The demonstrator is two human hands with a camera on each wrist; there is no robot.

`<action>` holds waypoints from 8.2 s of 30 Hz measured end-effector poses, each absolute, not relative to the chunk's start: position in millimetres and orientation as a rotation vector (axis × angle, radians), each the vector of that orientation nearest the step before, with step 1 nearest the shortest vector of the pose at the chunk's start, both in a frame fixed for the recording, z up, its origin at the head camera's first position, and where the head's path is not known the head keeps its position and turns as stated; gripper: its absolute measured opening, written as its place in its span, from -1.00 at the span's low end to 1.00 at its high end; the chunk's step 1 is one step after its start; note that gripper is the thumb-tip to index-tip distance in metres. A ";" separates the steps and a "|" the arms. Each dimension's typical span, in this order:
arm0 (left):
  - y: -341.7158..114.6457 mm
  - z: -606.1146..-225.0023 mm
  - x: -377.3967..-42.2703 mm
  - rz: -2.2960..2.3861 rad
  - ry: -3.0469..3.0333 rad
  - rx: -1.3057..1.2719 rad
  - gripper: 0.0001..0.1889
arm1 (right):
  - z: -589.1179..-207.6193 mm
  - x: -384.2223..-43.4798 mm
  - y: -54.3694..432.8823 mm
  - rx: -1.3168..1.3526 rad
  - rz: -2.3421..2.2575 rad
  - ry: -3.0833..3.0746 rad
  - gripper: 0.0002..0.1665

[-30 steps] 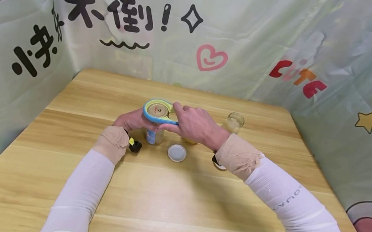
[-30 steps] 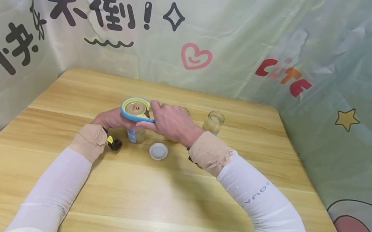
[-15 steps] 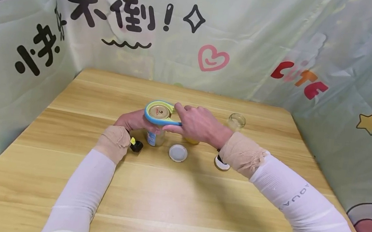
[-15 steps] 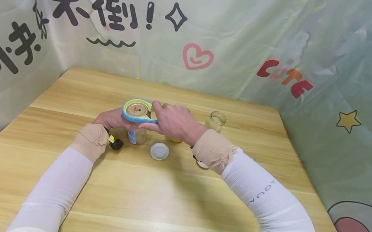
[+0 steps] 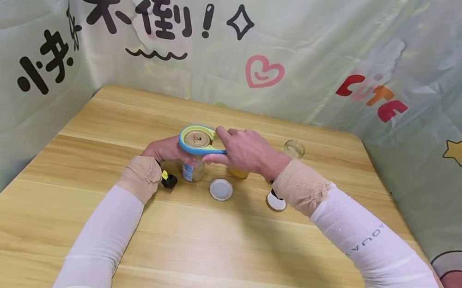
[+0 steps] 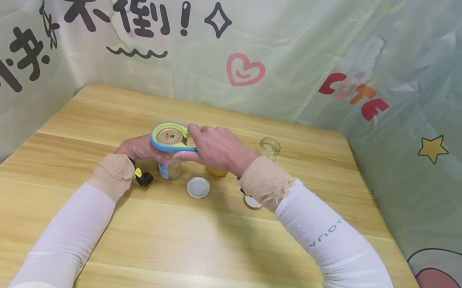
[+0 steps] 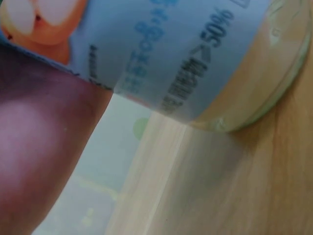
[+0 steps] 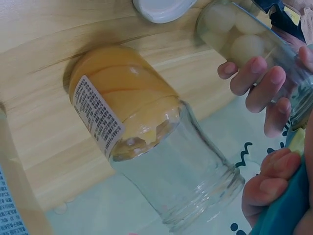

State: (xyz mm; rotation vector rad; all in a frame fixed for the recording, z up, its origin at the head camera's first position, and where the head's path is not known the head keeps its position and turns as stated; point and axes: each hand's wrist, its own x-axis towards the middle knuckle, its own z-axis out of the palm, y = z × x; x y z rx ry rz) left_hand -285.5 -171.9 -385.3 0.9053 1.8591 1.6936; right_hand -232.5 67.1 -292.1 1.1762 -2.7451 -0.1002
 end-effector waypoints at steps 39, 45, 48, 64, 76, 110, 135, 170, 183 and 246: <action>-167.5 -382.5 -288.5 1.668 1.741 1.089 -0.49 | -265.8 -250.4 72.1 1.369 -0.186 -2.726 -0.22; -166.1 -383.1 -288.4 1.676 1.748 1.094 -0.49 | -262.6 -250.8 71.8 1.363 -0.234 -2.721 -0.22; -165.2 -383.8 -288.4 1.674 1.765 1.095 -0.50 | -261.7 -250.9 71.9 1.367 -0.247 -2.702 -0.22; -162.0 -384.2 -286.1 1.708 1.774 1.062 -0.49 | -257.9 -249.4 73.5 1.369 -0.243 -2.678 -0.22; -161.1 -385.5 -287.3 1.700 1.880 0.960 -0.35 | -253.1 -246.1 76.7 1.345 -0.267 -2.682 -0.23; -152.6 -390.5 -299.8 1.685 2.279 1.036 -0.52 | -270.9 -218.4 82.2 1.422 -0.273 -2.641 -0.18; -149.3 -390.0 -294.6 1.806 2.092 0.888 -0.55 | -317.8 -212.8 90.0 1.528 -0.075 -2.800 -0.29; -149.5 -387.7 -294.8 1.795 2.103 0.885 -0.57 | -346.0 -206.0 81.8 1.375 0.561 -3.622 -0.28; -149.3 -387.3 -294.9 1.803 2.107 0.864 -0.58 | -351.5 -209.4 81.5 1.214 0.976 -3.834 -0.21; -149.0 -389.7 -295.0 1.806 2.100 0.888 -0.58 | -353.4 -201.4 83.8 1.256 0.920 -3.819 -0.15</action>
